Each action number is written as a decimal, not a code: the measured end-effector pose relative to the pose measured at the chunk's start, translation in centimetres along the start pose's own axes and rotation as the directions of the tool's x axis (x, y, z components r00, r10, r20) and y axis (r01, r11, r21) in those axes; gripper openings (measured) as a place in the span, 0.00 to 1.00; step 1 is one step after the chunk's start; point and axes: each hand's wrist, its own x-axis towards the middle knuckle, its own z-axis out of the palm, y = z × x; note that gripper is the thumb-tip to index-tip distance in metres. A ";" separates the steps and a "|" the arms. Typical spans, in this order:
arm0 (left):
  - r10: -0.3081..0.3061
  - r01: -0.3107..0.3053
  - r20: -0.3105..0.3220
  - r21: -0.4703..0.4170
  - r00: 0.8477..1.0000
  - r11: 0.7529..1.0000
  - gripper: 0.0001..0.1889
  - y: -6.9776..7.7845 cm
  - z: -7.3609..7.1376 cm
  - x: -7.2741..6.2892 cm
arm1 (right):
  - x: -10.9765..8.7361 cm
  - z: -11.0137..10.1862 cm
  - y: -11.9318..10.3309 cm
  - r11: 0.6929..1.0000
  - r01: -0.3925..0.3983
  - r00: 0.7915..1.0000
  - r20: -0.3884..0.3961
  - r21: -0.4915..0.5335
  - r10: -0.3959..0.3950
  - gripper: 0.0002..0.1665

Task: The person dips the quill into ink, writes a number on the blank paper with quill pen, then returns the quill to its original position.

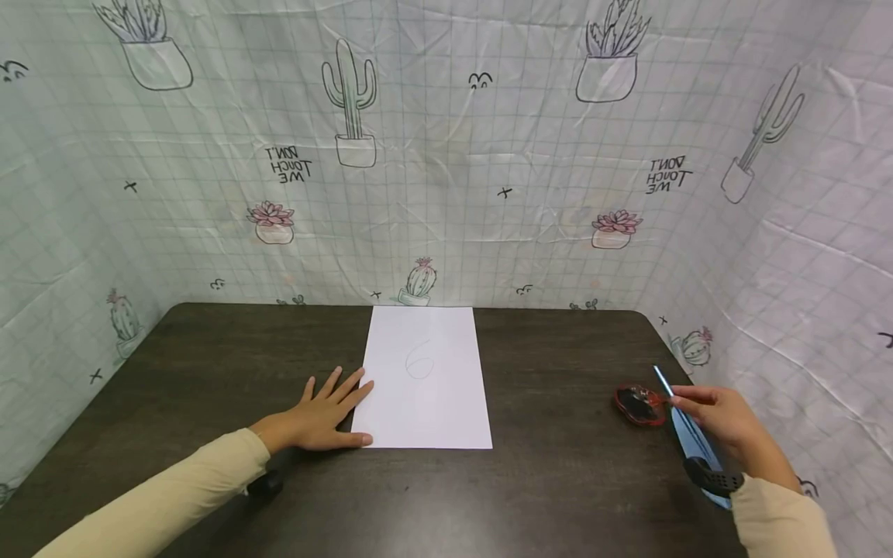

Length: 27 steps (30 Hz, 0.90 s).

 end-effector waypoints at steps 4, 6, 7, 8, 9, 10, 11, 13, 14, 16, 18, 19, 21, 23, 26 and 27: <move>0.002 -0.002 0.005 0.000 1.000 1.000 0.48 0.0 -0.1 0.0 | 0.0 -0.1 -0.1 0.990 -0.003 1.000 -0.001 -0.140 0.003 0.30; 0.003 -0.003 0.007 0.000 1.000 1.000 0.48 0.1 -0.1 -0.1 | 0.0 -0.1 0.0 0.984 -0.003 1.000 -0.001 -0.176 0.003 0.30; 0.004 -0.004 0.009 -0.001 1.000 1.000 0.48 0.1 -0.2 -0.1 | 0.0 -0.1 0.0 0.982 -0.002 1.000 0.000 -0.188 0.002 0.30; 0.004 -0.004 0.008 -0.001 1.000 1.000 0.48 0.1 -0.2 -0.1 | 0.0 -0.1 0.1 0.980 0.000 1.000 0.000 -0.197 0.000 0.29; 0.003 -0.003 0.009 0.000 1.000 1.000 0.48 0.1 -0.2 -0.1 | -0.1 -0.1 0.2 0.979 0.003 1.000 0.001 -0.203 -0.003 0.29; 0.002 -0.002 0.011 0.001 1.000 1.000 0.48 0.1 -0.3 -0.1 | -0.2 -0.1 0.3 0.977 0.005 1.000 0.002 -0.212 -0.004 0.28; 0.000 0.000 0.009 0.002 1.000 1.000 0.48 0.1 -0.3 -0.1 | -0.2 -0.1 0.4 0.975 0.010 1.000 0.004 -0.224 -0.009 0.27; -0.005 0.005 0.010 0.005 1.000 1.000 0.47 0.1 -0.3 -0.2 | -0.2 -0.1 0.6 0.972 0.014 1.000 0.016 -0.234 -0.010 0.27; -0.006 0.005 0.012 0.006 1.000 1.000 0.47 0.1 -0.3 -0.2 | -0.2 0.0 0.7 0.970 0.013 1.000 0.014 -0.241 -0.010 0.26; -0.003 0.003 0.014 0.006 1.000 1.000 0.47 0.1 -0.3 -0.2 | -0.2 0.1 1.0 0.971 0.001 1.000 0.016 -0.239 0.003 0.26; -0.001 0.001 0.014 0.005 1.000 1.000 0.48 0.2 -0.4 -0.2 | -0.2 0.1 1.3 0.974 -0.003 1.000 0.016 -0.227 0.007 0.25; -0.001 0.001 0.013 0.005 1.000 1.000 0.47 0.3 -0.4 -0.2 | -0.1 0.1 1.4 0.973 -0.001 1.000 0.011 -0.230 0.004 0.25; -0.004 0.004 0.010 0.003 1.000 1.000 0.47 0.3 -0.5 -0.2 | 0.0 0.1 1.6 0.973 0.001 1.000 0.010 -0.232 0.002 0.25; -0.007 0.007 0.010 0.002 1.000 1.000 0.47 0.3 -0.5 -0.2 | 0.0 0.2 1.8 0.970 0.014 1.000 0.001 -0.243 -0.014 0.25; -0.006 0.006 0.011 0.005 1.000 1.000 0.47 0.3 -0.5 -0.2 | 0.0 0.2 1.9 0.962 0.022 1.000 -0.009 -0.271 -0.026 0.25; -0.006 0.006 0.011 0.004 1.000 1.000 0.47 0.3 -0.5 -0.2 | 0.0 0.2 1.9 0.962 0.021 1.000 -0.008 -0.273 -0.025 0.25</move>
